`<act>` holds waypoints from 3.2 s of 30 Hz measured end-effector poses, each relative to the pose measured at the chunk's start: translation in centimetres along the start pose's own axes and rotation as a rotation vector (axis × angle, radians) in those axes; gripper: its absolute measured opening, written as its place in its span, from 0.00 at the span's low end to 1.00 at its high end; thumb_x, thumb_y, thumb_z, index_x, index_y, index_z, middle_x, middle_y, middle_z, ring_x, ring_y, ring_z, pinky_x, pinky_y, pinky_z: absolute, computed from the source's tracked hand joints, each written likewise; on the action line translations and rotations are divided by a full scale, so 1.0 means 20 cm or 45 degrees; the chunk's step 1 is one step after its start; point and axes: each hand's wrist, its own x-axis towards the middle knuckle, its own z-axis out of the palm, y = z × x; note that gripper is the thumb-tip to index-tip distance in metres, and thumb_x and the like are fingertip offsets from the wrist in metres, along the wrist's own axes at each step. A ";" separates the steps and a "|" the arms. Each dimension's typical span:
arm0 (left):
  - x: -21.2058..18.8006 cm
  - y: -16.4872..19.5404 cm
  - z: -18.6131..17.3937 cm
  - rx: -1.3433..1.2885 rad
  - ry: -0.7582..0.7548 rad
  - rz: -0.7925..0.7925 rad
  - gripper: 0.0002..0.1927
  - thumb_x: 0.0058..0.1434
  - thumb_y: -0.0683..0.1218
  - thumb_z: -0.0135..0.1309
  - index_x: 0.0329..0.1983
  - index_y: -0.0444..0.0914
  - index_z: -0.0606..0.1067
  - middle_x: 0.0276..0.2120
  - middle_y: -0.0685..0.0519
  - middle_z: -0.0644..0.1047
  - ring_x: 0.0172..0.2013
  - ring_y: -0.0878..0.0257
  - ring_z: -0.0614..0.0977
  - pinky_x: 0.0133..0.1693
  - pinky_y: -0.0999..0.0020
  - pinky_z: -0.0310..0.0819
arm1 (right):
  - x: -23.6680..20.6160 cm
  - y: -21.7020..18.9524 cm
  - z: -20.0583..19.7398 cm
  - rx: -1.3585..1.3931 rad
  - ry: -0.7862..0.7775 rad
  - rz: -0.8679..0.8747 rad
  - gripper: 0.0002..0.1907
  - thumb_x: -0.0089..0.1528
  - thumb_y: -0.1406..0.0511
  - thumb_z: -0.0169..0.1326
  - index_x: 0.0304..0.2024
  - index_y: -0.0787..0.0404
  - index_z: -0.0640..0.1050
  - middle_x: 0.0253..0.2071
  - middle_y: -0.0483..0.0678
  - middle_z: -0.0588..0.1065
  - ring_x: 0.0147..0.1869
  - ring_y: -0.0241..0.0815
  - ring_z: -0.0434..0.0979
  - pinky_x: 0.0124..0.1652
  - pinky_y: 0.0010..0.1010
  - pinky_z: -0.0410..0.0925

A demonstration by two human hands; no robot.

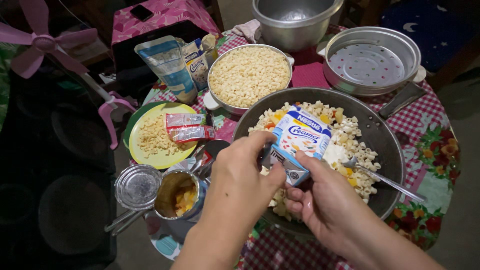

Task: The person prepares a snack mix in a large pan of puffed corn cereal. They scatter dark raisin-like pieces over the cereal by hand, spoon canned fruit cocktail pieces from a can onto the mix, spread them, then cut open a creamer carton with scissors and squeeze the white creamer over the mixture.

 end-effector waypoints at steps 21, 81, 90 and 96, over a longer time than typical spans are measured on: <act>0.02 -0.03 0.08 -0.314 -0.190 -0.480 0.11 0.54 0.48 0.64 0.38 0.39 0.84 0.29 0.48 0.85 0.30 0.63 0.85 0.36 0.68 0.77 | -0.04 0.00 -0.09 -0.258 0.019 -0.279 0.20 0.66 0.57 0.48 0.55 0.63 0.73 0.38 0.51 0.78 0.34 0.41 0.78 0.32 0.31 0.73; 0.03 -0.08 0.18 -1.295 -0.081 -0.679 0.24 0.59 0.38 0.57 0.58 0.24 0.72 0.46 0.42 0.83 0.43 0.64 0.85 0.46 0.71 0.80 | -0.05 -0.14 -0.07 -1.178 0.126 -1.122 0.12 0.60 0.63 0.60 0.42 0.63 0.81 0.33 0.44 0.81 0.34 0.30 0.79 0.32 0.24 0.71; 0.04 -0.10 0.22 -1.274 -0.041 -0.708 0.18 0.59 0.36 0.57 0.53 0.24 0.77 0.40 0.45 0.84 0.37 0.64 0.84 0.40 0.71 0.82 | -0.01 -0.15 -0.09 -1.106 0.048 -1.024 0.10 0.62 0.64 0.59 0.41 0.66 0.82 0.29 0.43 0.80 0.32 0.28 0.74 0.31 0.24 0.68; 0.08 -0.12 0.16 -1.448 -0.184 -0.822 0.19 0.58 0.37 0.58 0.53 0.27 0.78 0.41 0.46 0.83 0.37 0.65 0.84 0.42 0.72 0.81 | 0.01 -0.20 -0.13 -0.927 -0.088 -0.876 0.11 0.62 0.66 0.58 0.42 0.67 0.82 0.33 0.44 0.81 0.34 0.29 0.75 0.33 0.24 0.68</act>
